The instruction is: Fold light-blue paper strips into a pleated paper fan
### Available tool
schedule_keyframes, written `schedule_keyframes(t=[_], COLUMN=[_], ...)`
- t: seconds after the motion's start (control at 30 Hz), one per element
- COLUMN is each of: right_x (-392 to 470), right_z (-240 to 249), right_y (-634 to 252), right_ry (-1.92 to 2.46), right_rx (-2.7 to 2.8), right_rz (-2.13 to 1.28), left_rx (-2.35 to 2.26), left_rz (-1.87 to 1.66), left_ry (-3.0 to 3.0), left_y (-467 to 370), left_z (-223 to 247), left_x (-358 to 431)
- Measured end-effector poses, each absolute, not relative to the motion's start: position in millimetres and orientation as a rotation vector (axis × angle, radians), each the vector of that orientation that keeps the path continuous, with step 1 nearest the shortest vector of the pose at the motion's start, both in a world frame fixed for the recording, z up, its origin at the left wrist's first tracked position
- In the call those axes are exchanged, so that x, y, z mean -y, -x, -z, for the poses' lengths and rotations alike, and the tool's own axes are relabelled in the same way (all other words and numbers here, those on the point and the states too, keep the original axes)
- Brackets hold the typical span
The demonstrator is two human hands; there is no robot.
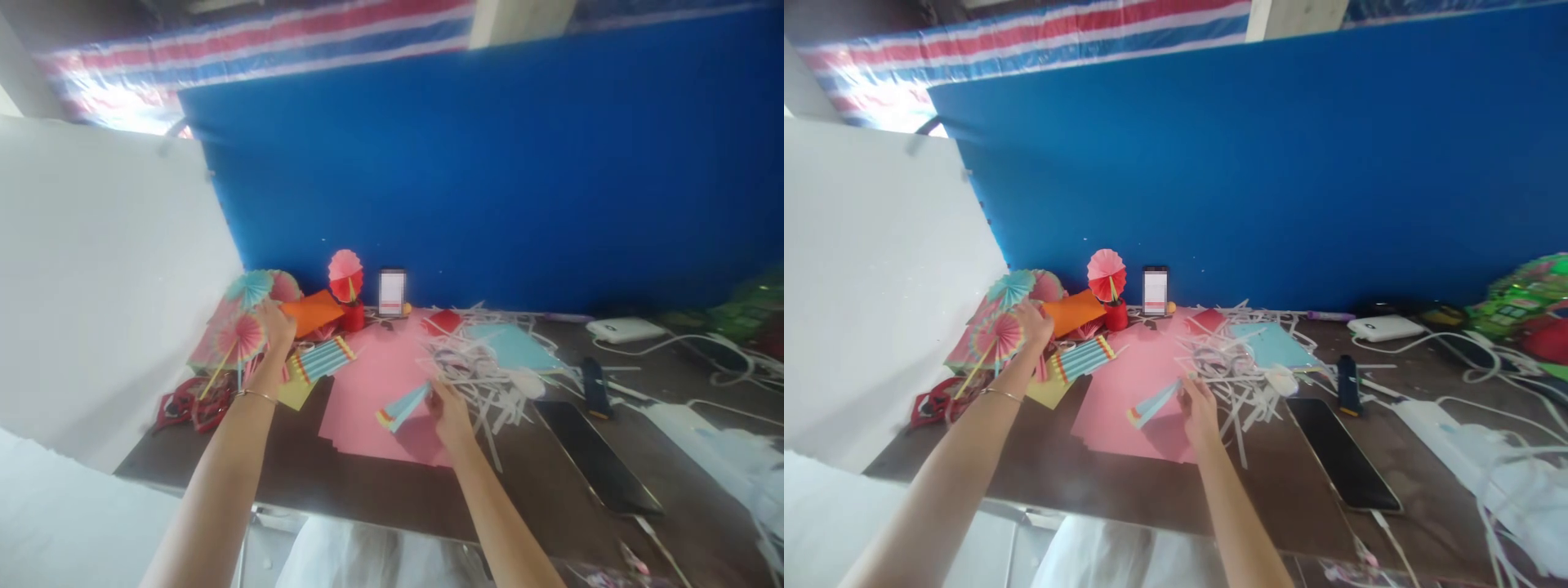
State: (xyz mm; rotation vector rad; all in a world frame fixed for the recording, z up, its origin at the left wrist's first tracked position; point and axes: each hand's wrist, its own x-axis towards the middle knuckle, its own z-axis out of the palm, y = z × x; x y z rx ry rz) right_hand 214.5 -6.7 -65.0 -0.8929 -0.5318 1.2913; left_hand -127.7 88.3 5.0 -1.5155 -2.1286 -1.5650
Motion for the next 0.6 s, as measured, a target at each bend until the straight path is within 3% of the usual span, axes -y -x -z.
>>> schedule_keyframes(t=[0.33,0.47,0.6], right_x=[8,9,10], right_z=[64,63,61], right_y=[-207,-208,-208], right_ry=[0.914,0.914,0.897], right_rx=[0.497,0.571,0.515], right_rz=[-1.391,-1.364,-1.384], left_rx=[1.791,1.918,1.998], left_rz=[0.490,0.337,0.513], left_ry=[2.328,2.298,2.331], left_y=[105,103,111], left_z=[17,39,47], left_x=[-15,-2,-3])
